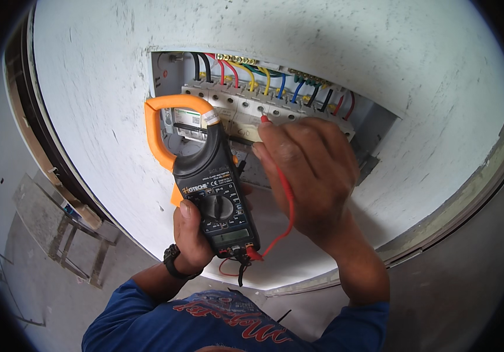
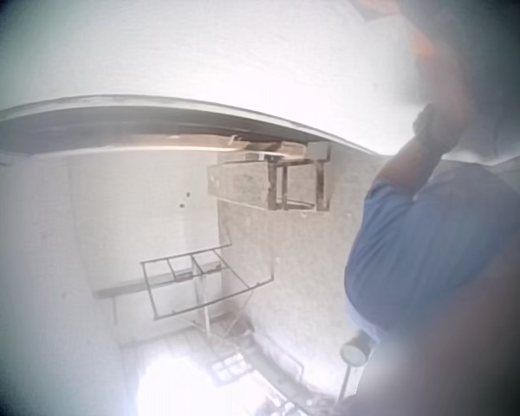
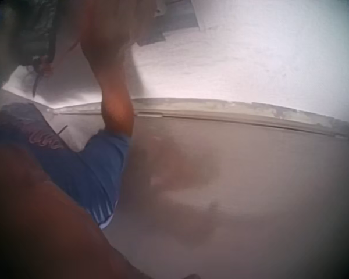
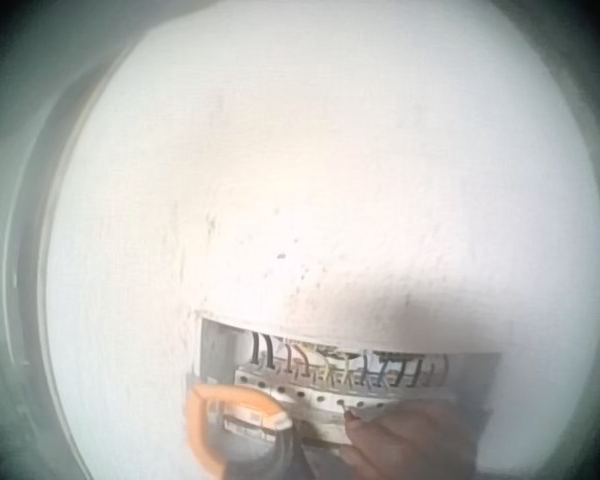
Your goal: The person uses a clamp multimeter to test voltage at multiple terminals in an open electrical panel. They repeatedly place the red probe on different breaker terminals while holding the multimeter steady, then remove the probe and move to the next terminal.
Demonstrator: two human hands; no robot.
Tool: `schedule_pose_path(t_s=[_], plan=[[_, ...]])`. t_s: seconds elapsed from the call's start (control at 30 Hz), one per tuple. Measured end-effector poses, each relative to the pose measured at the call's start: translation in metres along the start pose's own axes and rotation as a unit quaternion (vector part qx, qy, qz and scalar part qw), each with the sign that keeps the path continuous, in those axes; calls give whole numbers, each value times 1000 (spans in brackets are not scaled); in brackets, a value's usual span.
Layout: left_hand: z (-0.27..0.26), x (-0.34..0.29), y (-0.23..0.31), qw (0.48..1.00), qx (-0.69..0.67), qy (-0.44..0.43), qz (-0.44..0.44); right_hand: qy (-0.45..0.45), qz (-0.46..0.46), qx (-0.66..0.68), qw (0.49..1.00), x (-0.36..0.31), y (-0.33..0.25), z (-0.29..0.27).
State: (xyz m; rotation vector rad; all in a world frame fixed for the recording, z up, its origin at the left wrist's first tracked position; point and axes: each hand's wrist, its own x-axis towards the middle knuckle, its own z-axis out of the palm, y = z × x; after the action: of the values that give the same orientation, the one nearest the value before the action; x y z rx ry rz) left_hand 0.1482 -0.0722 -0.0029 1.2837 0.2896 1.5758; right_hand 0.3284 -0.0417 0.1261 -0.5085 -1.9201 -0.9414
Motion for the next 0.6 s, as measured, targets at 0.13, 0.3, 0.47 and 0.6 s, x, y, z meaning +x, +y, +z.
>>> schedule_pose_path(t_s=[0.13,0.3,0.47,0.6], plan=[[0,1,5,1000,8,-16,-20,-2,0,-12,1000,0,-2,1],[1,3,8,999,16,-23,-26,-1,5,-20,1000,0,-5,2],[3,3,3,999,-2,-16,-33,0,-3,-32,999,-1,-5,2],[2,2,1,999,8,-12,-28,10,-7,-31,999,-3,-3,4]])
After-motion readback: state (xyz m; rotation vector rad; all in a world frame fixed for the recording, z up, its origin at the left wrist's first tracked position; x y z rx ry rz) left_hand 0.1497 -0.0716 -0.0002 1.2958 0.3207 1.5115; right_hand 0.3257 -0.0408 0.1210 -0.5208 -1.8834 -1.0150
